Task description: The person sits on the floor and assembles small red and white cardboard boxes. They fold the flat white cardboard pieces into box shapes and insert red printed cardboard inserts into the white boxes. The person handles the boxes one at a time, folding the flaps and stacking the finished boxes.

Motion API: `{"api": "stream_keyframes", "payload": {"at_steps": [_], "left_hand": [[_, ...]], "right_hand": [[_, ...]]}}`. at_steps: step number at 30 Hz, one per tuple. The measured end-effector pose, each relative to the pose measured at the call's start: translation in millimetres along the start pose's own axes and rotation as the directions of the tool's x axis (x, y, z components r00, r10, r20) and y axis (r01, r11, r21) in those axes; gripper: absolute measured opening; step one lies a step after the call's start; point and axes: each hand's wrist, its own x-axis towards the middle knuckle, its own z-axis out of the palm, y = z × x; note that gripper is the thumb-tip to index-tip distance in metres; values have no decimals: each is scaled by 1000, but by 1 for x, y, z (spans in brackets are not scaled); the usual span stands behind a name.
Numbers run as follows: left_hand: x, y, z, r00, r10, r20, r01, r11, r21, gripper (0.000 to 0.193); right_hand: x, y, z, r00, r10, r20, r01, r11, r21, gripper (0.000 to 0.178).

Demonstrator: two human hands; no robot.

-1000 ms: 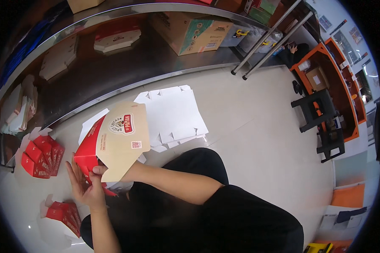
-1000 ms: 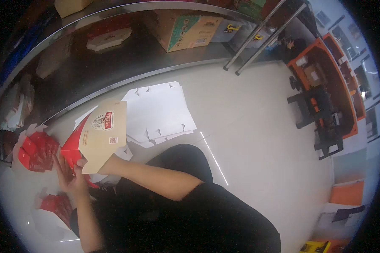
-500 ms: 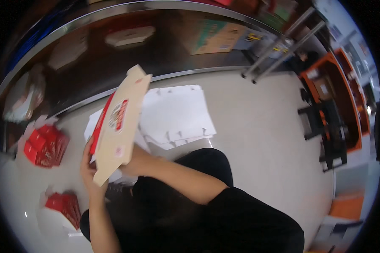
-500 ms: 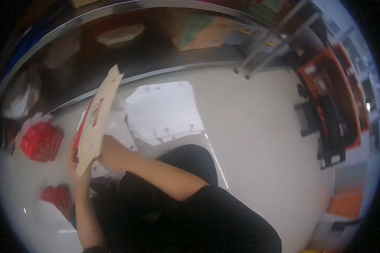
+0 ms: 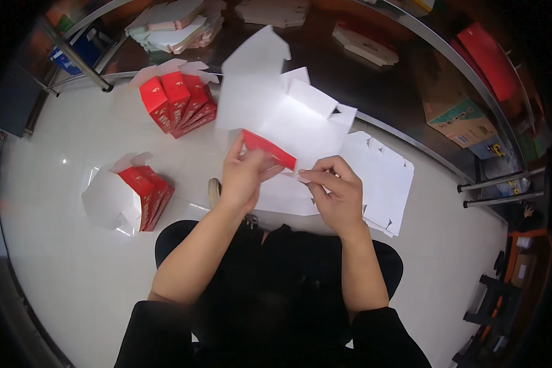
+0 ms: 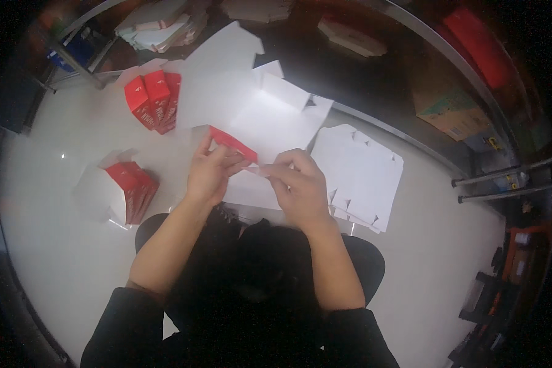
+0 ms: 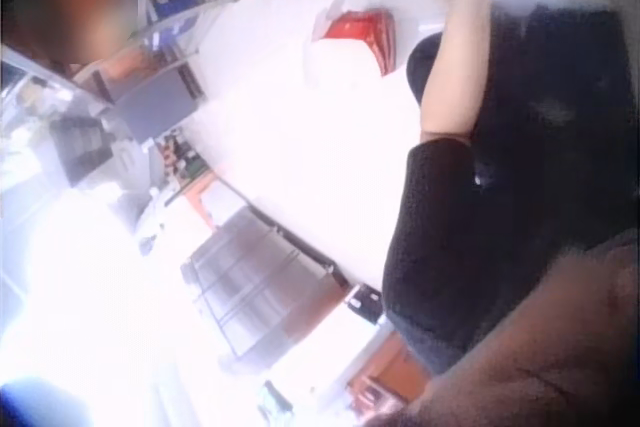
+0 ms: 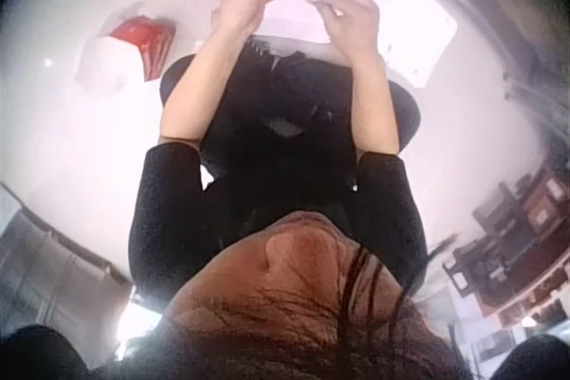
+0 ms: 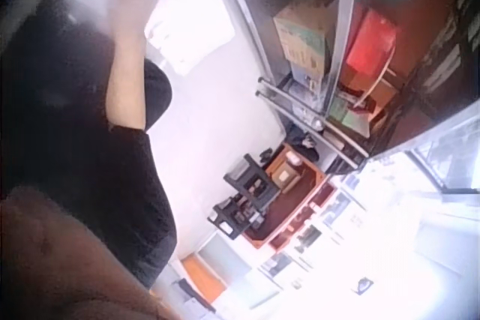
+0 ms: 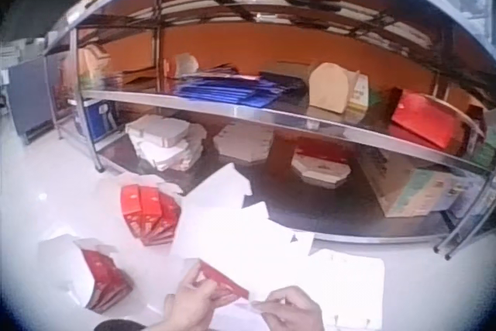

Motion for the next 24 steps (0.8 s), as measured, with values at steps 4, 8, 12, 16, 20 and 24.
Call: {"api": "stream_keyframes", "payload": {"at_steps": [4,8,12,16,20,24], "left_hand": [[-9,-6,15,999,40,-26,-36,992,121,65],[1,-25,5,956,274,107,-292,926,239,69],[-2,-27,3,936,322,146,-352,881,317,72],[-1,-26,3,964,206,169,-245,935,255,72],[0,-24,2,980,121,160,-160,953,256,71],[-2,-24,5,989,102,107,-123,970,211,70]], "right_hand": [[-5,-5,11,965,160,-208,-156,987,37,16],[-10,1,27,944,102,-313,-99,995,23,14],[-10,-4,29,953,57,-297,-94,989,-113,13],[-10,-3,31,956,168,-239,-139,981,133,12],[-10,1,34,968,82,-236,-79,997,22,14],[-6,0,30,936,184,-299,-182,983,36,14]]}}
